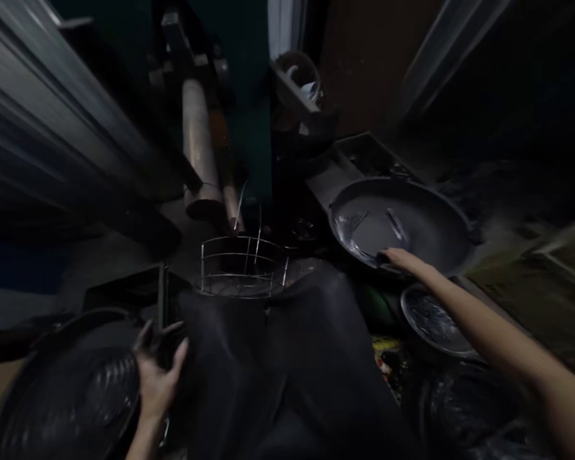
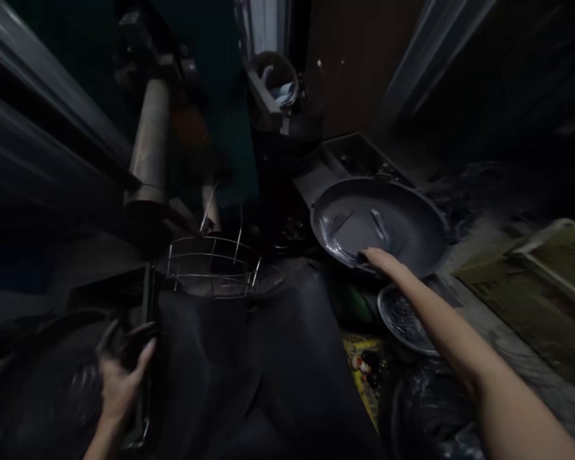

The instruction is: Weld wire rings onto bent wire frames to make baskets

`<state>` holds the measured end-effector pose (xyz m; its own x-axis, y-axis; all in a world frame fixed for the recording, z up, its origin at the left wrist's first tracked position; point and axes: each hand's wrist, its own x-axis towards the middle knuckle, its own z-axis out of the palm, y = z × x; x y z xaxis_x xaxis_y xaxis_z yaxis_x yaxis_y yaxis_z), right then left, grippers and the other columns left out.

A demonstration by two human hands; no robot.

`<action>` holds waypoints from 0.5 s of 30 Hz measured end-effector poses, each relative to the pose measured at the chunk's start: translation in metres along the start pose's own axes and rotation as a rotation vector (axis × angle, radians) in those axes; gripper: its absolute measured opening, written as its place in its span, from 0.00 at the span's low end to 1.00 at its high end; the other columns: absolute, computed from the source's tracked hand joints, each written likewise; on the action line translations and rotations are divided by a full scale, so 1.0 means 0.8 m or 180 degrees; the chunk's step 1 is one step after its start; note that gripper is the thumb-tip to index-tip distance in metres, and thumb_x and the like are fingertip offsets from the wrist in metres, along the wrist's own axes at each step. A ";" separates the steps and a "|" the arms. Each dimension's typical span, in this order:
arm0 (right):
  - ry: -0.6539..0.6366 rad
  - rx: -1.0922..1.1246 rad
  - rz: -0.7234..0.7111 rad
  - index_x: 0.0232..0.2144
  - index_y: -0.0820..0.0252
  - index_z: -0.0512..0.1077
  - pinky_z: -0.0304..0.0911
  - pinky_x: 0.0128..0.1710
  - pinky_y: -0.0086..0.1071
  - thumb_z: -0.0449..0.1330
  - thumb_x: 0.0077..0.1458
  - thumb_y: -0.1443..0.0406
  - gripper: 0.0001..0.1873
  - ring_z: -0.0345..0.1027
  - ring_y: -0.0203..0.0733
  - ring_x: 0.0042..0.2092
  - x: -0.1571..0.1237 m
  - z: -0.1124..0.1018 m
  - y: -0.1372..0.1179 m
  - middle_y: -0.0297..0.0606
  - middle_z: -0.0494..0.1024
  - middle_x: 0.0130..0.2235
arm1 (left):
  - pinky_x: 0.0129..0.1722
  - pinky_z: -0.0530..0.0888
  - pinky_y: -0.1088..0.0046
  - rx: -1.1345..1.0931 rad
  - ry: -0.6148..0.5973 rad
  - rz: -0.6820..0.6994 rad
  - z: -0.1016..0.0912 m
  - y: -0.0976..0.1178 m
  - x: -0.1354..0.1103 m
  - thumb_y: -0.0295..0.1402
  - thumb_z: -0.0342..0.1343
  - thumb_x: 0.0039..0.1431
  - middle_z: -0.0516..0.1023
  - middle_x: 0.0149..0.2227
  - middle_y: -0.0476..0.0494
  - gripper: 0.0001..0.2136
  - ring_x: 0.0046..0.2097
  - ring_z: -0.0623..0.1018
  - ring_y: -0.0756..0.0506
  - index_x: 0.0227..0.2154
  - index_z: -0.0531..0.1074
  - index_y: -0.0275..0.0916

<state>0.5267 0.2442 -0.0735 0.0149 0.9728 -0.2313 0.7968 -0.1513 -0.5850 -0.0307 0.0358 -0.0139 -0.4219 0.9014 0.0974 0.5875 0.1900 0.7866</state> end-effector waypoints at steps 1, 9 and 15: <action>-0.0056 0.0049 -0.0053 0.13 0.55 0.66 0.55 0.30 0.36 0.68 0.25 0.76 0.17 0.59 0.38 0.23 -0.004 0.004 0.007 0.32 0.68 0.19 | 0.53 0.70 0.57 0.0047 -0.0201 0.0047 0.007 0.009 -0.010 0.37 0.57 0.55 0.76 0.42 0.44 0.28 0.48 0.76 0.43 0.57 0.53 0.43; 0.1246 0.0067 0.0826 0.18 0.50 0.60 0.47 0.28 0.42 0.67 0.43 0.70 0.18 0.42 0.35 0.19 -0.033 -0.053 -0.079 0.29 0.54 0.16 | 0.49 0.72 0.67 -0.0516 -0.2581 0.1307 0.122 0.160 -0.011 0.37 0.49 0.62 0.77 0.44 0.40 0.16 0.45 0.76 0.46 0.50 0.69 0.38; 0.0916 0.2209 0.0890 0.22 0.55 0.67 0.51 0.20 0.32 0.62 0.51 0.58 0.12 0.54 0.35 0.22 -0.094 -0.087 -0.244 0.36 0.63 0.22 | 0.59 0.63 0.59 -0.1300 -0.2882 0.1677 0.220 0.288 -0.011 0.39 0.47 0.63 0.66 0.58 0.34 0.23 0.59 0.66 0.41 0.58 0.59 0.35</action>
<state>0.4121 0.2125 0.1125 0.3891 0.8755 -0.2866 0.1843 -0.3788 -0.9069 0.2301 0.1402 0.0589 0.5671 0.8135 0.1287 0.2040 -0.2901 0.9350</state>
